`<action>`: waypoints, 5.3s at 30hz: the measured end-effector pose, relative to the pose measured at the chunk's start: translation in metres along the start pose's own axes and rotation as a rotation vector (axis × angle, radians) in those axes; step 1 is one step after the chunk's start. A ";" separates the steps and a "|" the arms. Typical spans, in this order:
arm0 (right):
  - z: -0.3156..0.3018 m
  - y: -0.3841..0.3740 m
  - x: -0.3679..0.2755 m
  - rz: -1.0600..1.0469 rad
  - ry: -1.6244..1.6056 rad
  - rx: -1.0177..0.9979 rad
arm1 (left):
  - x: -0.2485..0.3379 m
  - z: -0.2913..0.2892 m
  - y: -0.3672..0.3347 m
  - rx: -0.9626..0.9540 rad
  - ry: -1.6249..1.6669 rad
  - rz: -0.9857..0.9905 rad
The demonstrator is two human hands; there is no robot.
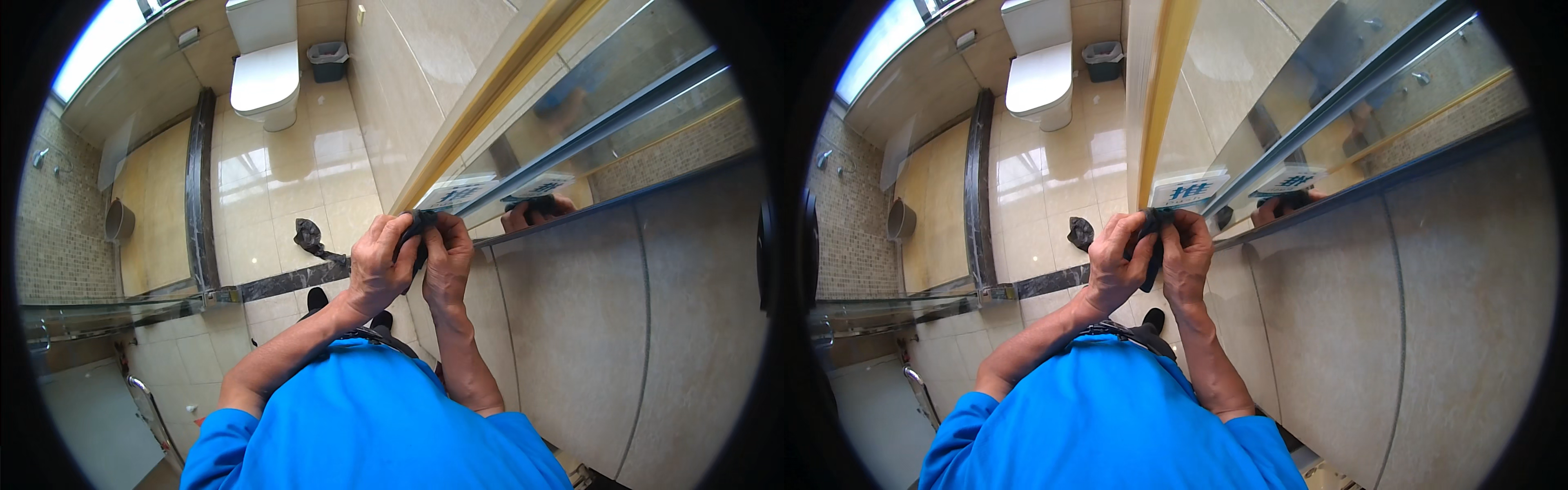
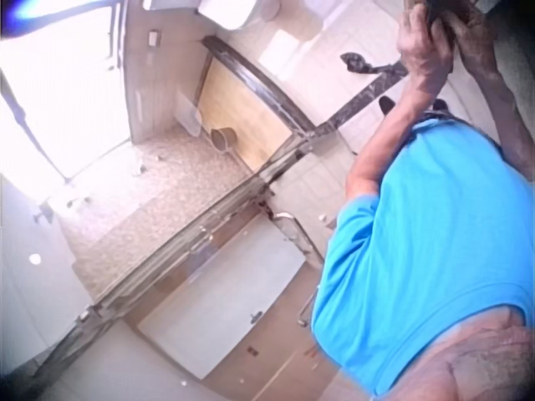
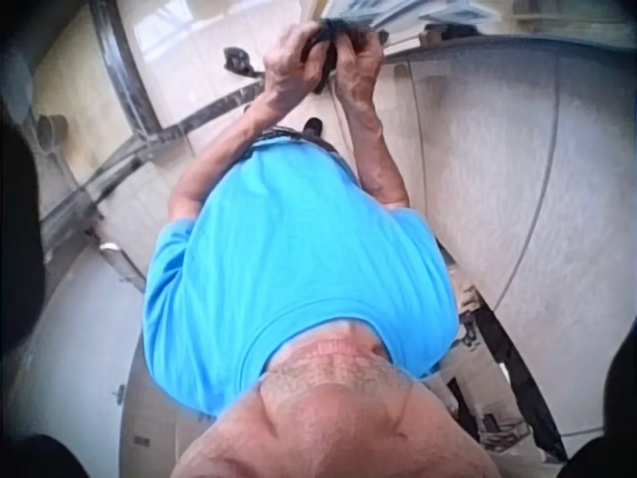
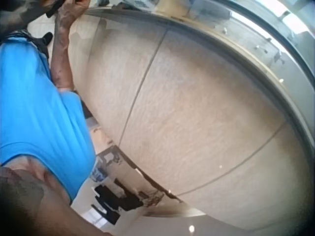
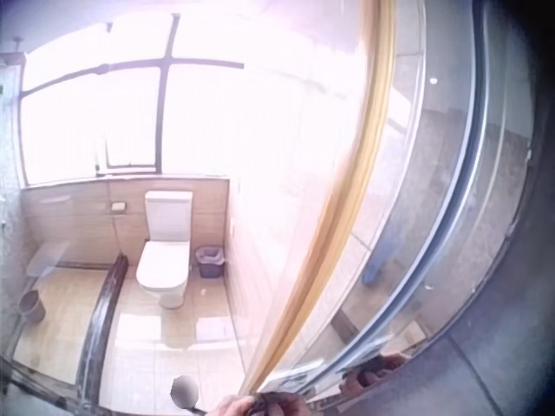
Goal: The person wipes a bathroom sink, faucet, and countertop with a dark cloth, then wipes the glass shower door. The person uses a cloth to clean the sink basin, faucet, and surrounding countertop, then moves to wipe the glass shower door.
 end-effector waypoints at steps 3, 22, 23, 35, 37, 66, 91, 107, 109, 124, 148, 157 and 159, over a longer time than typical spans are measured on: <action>0.004 0.006 -0.003 0.046 -0.043 0.013 | 0.005 -0.004 0.002 0.011 0.006 0.008; 0.028 0.006 -0.059 -0.091 -0.042 -0.066 | 0.049 -0.025 -0.020 0.085 0.046 0.269; 0.028 0.004 -0.059 -0.099 -0.059 -0.063 | 0.048 -0.024 -0.023 0.080 0.048 0.268; 0.023 0.010 -0.032 -0.025 -0.077 -0.023 | 0.028 -0.020 -0.010 0.011 0.047 0.117; 0.030 0.005 -0.052 -0.080 -0.101 -0.024 | 0.038 -0.020 -0.021 0.022 0.057 0.174; 0.024 0.002 -0.034 -0.044 0.004 -0.026 | 0.026 -0.013 -0.013 0.030 0.049 0.139; 0.018 0.017 0.020 0.105 -0.055 -0.020 | -0.004 -0.020 -0.008 0.050 0.078 -0.011; 0.034 0.026 0.006 -0.005 -0.084 -0.047 | -0.012 -0.031 -0.016 0.079 0.154 -0.089; 0.027 0.028 0.022 0.097 -0.067 -0.007 | -0.028 -0.026 -0.008 0.062 0.157 -0.142; 0.025 0.027 0.028 0.092 -0.033 0.008 | -0.038 -0.022 -0.011 -0.039 0.138 -0.193; 0.034 0.021 0.003 0.080 -0.028 0.002 | -0.020 -0.030 -0.023 -0.042 0.180 -0.211; 0.022 0.020 0.025 0.153 -0.030 0.023 | -0.044 -0.013 -0.013 -0.036 0.128 -0.228; 0.024 0.022 0.022 0.150 -0.023 0.047 | -0.038 -0.015 -0.014 -0.045 0.142 -0.238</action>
Point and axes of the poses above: each hand's wrist, its own y-axis away from the middle knuckle, its own z-axis out of the palm, x = y × z, the point moved 5 cm from there along -y, towards the middle knuckle, and after that the axes turned 5 degrees about -z, right-handed, at the moved point
